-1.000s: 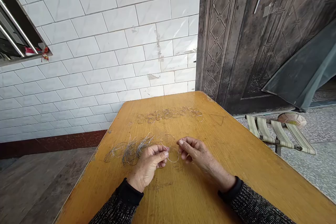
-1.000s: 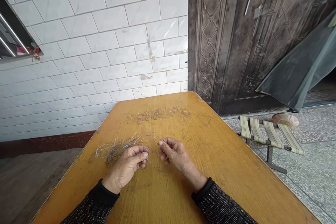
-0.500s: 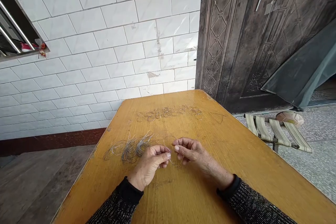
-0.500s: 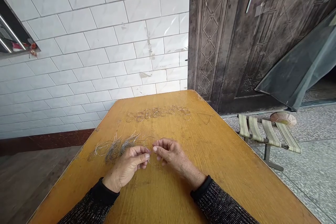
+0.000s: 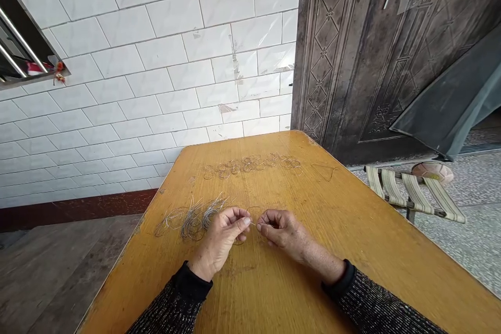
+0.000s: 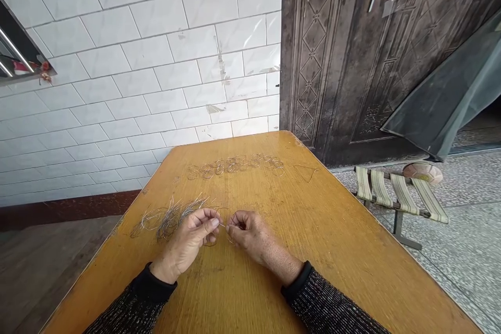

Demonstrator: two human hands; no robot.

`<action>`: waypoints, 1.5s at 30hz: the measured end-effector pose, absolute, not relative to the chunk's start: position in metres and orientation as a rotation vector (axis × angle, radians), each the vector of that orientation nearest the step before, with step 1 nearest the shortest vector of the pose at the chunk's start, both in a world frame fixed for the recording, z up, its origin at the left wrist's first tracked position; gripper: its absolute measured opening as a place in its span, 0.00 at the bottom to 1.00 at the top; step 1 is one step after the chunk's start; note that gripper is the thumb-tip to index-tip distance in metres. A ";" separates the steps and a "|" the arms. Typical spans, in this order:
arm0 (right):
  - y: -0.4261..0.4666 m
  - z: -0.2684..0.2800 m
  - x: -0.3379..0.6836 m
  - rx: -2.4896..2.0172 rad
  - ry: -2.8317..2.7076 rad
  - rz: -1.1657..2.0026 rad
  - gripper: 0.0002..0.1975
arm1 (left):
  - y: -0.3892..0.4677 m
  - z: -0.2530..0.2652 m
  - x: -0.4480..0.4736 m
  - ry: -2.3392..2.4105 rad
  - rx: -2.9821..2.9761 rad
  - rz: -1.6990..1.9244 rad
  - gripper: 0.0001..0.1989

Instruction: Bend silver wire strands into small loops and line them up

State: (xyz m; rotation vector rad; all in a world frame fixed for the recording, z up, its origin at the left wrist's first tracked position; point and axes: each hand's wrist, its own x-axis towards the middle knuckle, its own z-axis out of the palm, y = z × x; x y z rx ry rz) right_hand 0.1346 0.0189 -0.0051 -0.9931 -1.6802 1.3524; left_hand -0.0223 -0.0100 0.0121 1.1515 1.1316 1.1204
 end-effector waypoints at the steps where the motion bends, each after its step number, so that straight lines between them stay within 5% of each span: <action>1: 0.019 -0.005 0.135 -0.989 -1.684 1.347 0.07 | -0.010 0.012 -0.022 1.109 1.116 1.144 0.10; 30: 0.011 0.009 0.135 -0.823 -1.507 1.699 0.06 | -0.010 0.008 -0.013 0.827 0.962 1.173 0.10; 45: 0.019 0.002 0.139 -0.859 -1.425 1.649 0.19 | -0.002 0.009 -0.024 0.901 0.666 1.400 0.10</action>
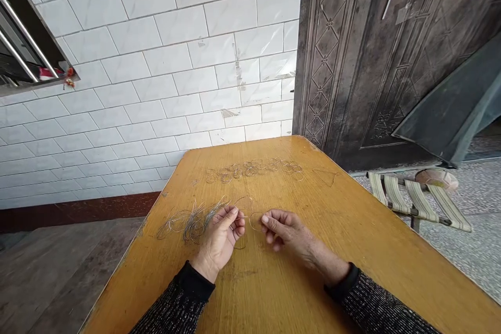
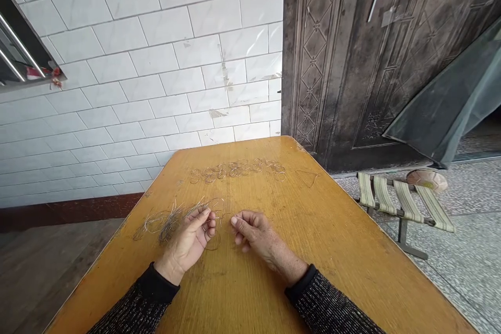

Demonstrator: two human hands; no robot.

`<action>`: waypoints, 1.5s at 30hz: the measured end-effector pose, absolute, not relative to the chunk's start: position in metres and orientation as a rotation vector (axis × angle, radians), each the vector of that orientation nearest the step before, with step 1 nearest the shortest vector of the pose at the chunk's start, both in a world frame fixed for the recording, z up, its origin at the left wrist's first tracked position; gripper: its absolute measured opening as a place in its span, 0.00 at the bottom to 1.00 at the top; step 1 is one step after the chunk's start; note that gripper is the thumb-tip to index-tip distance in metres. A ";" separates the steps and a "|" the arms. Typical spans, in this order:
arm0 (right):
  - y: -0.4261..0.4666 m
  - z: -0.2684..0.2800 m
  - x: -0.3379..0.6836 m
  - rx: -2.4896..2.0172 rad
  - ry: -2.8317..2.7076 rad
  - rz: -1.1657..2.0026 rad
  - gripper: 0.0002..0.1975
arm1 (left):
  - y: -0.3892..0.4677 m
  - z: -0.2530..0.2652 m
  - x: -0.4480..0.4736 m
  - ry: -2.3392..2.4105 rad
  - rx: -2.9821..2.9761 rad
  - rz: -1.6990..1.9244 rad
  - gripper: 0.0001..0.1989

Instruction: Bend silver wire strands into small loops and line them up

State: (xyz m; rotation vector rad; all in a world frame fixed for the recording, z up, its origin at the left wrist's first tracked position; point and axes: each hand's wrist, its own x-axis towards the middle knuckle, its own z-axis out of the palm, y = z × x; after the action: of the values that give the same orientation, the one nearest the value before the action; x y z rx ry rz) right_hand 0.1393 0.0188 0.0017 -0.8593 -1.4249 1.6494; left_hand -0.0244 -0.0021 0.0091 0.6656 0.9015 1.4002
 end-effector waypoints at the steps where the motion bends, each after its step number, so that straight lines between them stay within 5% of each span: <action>1: 0.019 0.002 0.140 -0.862 -1.407 1.651 0.20 | -0.002 0.009 -0.025 0.911 0.664 1.402 0.11; 29: 0.017 0.000 0.137 -0.913 -1.378 1.654 0.22 | -0.003 0.036 -0.053 0.987 0.909 1.449 0.10; 39: 0.013 -0.004 0.130 -0.941 -1.513 1.644 0.21 | 0.100 0.070 -0.142 1.677 1.109 1.264 0.05; 45: 0.015 -0.009 0.130 -0.979 -1.569 1.606 0.19 | 0.156 0.044 -0.144 1.949 1.074 1.087 0.16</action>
State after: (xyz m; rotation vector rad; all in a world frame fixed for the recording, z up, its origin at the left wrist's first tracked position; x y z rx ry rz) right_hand 0.1298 0.0149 -0.0092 -0.9794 -1.5691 1.6062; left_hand -0.1444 0.1555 0.0441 1.0738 1.9488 1.0874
